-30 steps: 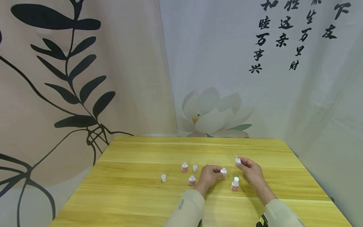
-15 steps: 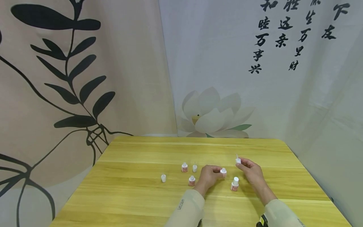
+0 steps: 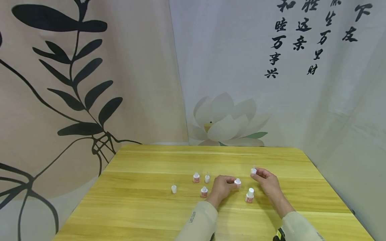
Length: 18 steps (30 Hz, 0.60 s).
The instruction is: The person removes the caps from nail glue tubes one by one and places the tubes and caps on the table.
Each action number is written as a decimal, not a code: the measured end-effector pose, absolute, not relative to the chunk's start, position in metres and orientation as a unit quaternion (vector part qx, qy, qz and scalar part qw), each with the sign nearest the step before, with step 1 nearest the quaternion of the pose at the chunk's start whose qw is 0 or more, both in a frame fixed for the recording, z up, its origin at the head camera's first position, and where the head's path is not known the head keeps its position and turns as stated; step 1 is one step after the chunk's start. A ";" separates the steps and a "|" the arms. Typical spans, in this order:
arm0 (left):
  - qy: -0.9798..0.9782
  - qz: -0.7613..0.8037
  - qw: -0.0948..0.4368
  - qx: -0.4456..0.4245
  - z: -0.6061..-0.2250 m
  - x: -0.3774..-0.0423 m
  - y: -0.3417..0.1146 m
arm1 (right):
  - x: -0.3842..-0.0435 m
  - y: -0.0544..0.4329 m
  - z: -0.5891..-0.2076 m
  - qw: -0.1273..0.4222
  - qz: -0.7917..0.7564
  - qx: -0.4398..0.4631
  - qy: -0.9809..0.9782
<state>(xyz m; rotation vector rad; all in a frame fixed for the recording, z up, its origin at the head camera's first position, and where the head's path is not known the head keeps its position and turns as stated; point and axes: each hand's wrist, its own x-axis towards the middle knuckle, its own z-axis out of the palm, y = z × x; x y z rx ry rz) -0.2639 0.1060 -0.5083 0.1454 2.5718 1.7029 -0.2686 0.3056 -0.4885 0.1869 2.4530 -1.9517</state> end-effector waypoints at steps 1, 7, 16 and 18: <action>0.833 0.551 0.028 0.047 -0.508 -0.264 0.106 | -0.269 0.306 -0.489 0.001 -0.621 0.060 0.782; 0.833 0.550 0.022 0.056 -0.508 -0.262 0.106 | -0.268 0.308 -0.490 0.008 -0.613 0.059 0.787; 0.832 0.551 0.019 0.060 -0.507 -0.261 0.105 | -0.268 0.310 -0.492 0.012 -0.600 0.052 0.798; 0.832 0.551 0.019 0.060 -0.507 -0.262 0.105 | -0.267 0.311 -0.492 0.013 -0.599 0.050 0.799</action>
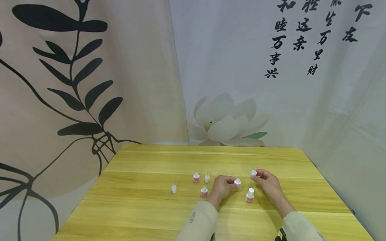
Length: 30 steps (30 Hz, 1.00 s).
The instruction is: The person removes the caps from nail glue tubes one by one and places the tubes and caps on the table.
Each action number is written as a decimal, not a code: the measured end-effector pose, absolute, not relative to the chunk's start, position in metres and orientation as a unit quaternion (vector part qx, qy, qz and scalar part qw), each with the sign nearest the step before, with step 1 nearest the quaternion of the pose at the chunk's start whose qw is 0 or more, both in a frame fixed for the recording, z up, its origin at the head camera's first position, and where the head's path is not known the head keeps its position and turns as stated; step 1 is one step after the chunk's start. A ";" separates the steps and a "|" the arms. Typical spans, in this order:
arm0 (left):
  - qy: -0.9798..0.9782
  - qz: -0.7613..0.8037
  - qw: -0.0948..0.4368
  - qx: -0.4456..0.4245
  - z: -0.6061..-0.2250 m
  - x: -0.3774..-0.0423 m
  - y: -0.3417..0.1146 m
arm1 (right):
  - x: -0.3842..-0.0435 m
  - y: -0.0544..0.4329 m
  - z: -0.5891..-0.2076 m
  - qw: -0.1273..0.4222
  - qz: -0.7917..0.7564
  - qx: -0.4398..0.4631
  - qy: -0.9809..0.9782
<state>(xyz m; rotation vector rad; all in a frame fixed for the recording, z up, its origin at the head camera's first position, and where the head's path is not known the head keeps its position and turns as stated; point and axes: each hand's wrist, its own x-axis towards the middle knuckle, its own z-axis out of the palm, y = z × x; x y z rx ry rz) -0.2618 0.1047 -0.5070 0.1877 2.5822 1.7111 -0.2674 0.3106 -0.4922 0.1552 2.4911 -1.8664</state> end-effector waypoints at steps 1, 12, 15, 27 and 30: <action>0.832 0.552 0.020 0.060 -0.507 -0.262 0.105 | -0.267 0.311 -0.492 0.013 -0.599 0.048 0.799; 0.828 0.556 0.017 0.065 -0.509 -0.263 0.105 | -0.266 0.311 -0.493 0.018 -0.582 0.040 0.812; 0.829 0.556 0.015 0.065 -0.509 -0.263 0.105 | -0.267 0.312 -0.495 0.025 -0.576 0.039 0.816; 0.827 0.560 0.016 0.059 -0.508 -0.263 0.105 | -0.267 0.314 -0.499 0.042 -0.552 0.028 0.832; 0.828 0.557 0.016 0.058 -0.508 -0.262 0.105 | -0.268 0.313 -0.500 0.046 -0.549 0.030 0.834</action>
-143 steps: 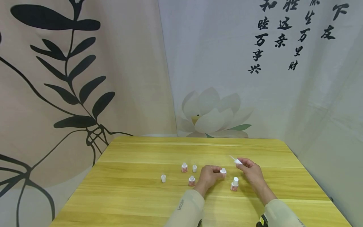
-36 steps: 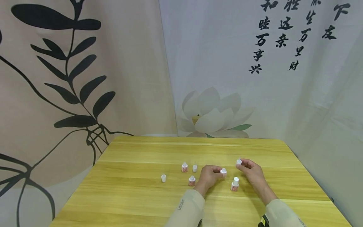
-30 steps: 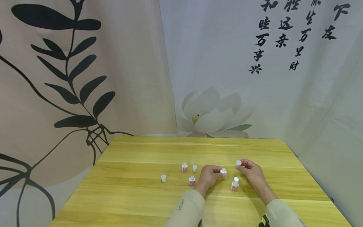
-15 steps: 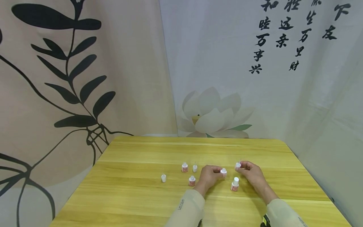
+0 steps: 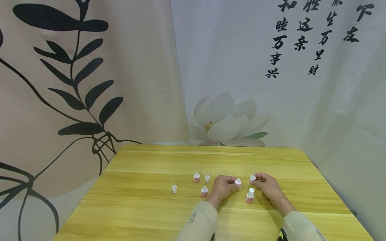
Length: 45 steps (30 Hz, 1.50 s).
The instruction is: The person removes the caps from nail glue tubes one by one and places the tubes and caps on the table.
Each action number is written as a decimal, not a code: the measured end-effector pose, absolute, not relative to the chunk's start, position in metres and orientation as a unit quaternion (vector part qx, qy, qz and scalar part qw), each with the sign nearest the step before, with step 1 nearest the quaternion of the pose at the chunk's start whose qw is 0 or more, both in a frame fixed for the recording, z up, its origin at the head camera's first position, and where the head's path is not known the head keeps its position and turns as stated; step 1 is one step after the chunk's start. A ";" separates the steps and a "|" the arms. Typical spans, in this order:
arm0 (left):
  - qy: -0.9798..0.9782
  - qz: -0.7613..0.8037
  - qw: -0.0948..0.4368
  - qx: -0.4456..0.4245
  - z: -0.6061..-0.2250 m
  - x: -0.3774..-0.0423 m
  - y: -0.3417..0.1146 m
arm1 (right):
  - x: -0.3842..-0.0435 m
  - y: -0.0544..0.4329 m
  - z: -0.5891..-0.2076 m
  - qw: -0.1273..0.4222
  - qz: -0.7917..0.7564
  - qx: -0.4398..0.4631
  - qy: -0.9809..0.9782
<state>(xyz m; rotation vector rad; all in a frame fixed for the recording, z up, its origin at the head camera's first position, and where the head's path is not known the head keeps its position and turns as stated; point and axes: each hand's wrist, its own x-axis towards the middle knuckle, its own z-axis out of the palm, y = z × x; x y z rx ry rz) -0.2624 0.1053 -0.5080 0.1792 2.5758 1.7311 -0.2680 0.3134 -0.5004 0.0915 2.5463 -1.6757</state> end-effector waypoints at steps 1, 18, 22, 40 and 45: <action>0.829 0.556 0.017 0.057 -0.508 -0.262 0.105 | -0.268 0.314 -0.501 0.048 -0.547 0.031 0.836; 0.829 0.556 0.013 0.066 -0.510 -0.264 0.105 | -0.268 0.316 -0.508 0.057 -0.530 0.015 0.846; 0.830 0.553 0.010 0.070 -0.510 -0.264 0.105 | -0.268 0.316 -0.509 0.060 -0.526 0.009 0.848; 0.831 0.552 0.011 0.062 -0.510 -0.263 0.106 | -0.268 0.317 -0.511 0.055 -0.512 -0.017 0.857; 0.828 0.557 0.010 0.064 -0.509 -0.262 0.105 | -0.267 0.316 -0.512 0.055 -0.510 -0.018 0.858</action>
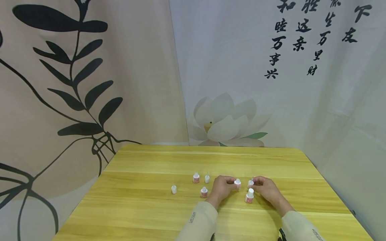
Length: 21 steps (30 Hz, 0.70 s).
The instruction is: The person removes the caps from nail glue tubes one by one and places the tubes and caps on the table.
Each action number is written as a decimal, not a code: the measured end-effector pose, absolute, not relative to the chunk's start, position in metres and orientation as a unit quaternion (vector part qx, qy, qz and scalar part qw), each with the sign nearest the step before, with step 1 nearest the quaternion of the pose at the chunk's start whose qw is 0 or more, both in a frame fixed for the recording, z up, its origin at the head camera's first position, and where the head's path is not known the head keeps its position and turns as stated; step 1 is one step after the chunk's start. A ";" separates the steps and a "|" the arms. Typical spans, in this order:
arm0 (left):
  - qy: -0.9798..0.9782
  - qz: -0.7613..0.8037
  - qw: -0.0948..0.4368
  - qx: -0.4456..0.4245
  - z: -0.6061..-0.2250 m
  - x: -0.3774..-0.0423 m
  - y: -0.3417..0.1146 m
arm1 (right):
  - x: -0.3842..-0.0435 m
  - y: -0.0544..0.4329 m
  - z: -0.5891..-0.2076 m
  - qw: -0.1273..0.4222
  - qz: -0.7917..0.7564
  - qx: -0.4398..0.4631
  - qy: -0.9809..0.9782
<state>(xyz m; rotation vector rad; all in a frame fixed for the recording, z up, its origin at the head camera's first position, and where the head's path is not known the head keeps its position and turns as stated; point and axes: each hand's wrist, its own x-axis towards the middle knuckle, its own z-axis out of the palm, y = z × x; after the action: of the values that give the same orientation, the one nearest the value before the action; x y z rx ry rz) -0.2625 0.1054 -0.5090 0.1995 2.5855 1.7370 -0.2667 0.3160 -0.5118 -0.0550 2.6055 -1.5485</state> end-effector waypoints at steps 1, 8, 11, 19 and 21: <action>0.828 0.557 0.011 0.063 -0.509 -0.262 0.105 | -0.267 0.316 -0.512 0.055 -0.510 -0.017 0.858; 0.828 0.558 0.024 0.052 -0.509 -0.263 0.107 | -0.265 0.314 -0.511 0.038 -0.483 -0.032 0.874; 0.830 0.554 0.023 0.054 -0.510 -0.264 0.107 | -0.265 0.313 -0.511 0.033 -0.470 -0.035 0.882; 0.830 0.554 0.017 0.058 -0.509 -0.263 0.106 | -0.266 0.311 -0.514 0.031 -0.455 -0.027 0.889; 0.829 0.555 0.017 0.058 -0.508 -0.262 0.106 | -0.267 0.311 -0.514 0.027 -0.455 -0.032 0.889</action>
<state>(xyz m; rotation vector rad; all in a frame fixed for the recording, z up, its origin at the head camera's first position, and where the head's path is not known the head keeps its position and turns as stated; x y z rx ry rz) -0.2623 0.1058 -0.5085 0.1788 2.5776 1.7265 -0.2666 0.3107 -0.5144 -0.0982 2.7470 -1.4055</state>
